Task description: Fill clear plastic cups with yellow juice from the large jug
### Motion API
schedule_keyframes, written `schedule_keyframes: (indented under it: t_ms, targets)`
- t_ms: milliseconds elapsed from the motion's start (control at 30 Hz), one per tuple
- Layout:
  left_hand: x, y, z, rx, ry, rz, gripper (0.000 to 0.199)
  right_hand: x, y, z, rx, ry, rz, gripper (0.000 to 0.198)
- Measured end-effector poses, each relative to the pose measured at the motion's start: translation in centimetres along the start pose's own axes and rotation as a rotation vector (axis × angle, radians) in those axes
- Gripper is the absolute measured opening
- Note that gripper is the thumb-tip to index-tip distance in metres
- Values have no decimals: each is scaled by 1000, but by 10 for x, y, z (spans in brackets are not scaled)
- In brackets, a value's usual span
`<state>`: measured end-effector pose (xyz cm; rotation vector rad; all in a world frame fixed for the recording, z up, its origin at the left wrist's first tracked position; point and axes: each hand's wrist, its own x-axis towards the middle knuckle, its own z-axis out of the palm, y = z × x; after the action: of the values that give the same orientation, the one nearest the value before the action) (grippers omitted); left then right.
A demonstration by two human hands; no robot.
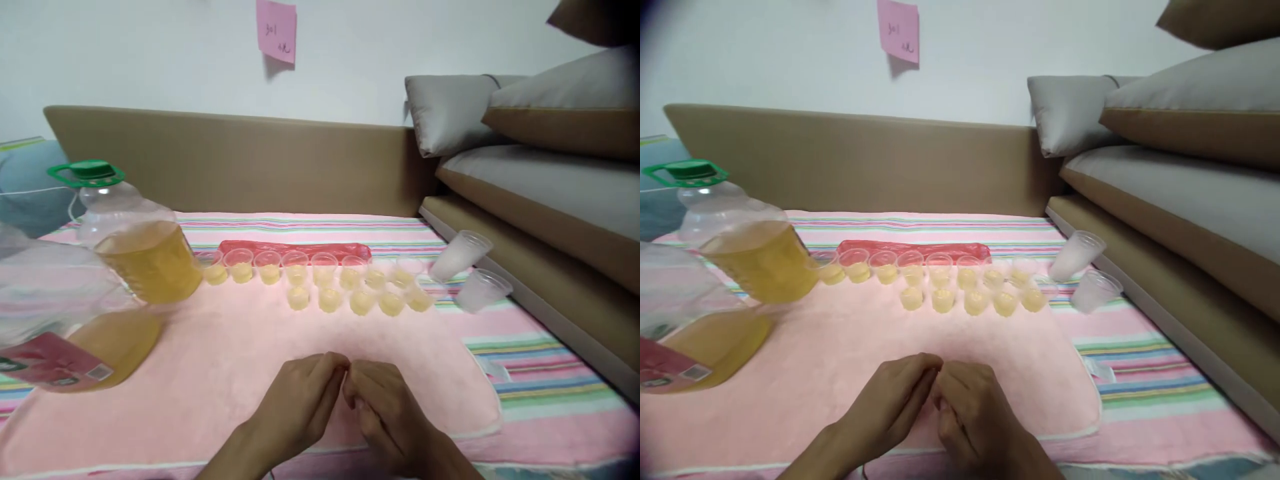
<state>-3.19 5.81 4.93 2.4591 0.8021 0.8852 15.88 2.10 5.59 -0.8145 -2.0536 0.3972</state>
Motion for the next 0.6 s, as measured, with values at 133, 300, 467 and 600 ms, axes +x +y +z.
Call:
schedule_keyframes:
  t_ms: [133,300,467,600]
  targets:
    - [5,-1,5,18,-18,54,23,0,3,-6,-55,-52,30,17]
    - [2,5,3,94,-90,155,19,-8,28,-35,-194,86,-21,21]
    - [-3,18,15,138,-185,258,18,-32,75,-90,-304,617,303,40]
    - [-15,18,46,171,-126,471,32,-55,111,-124,-413,908,395,47]
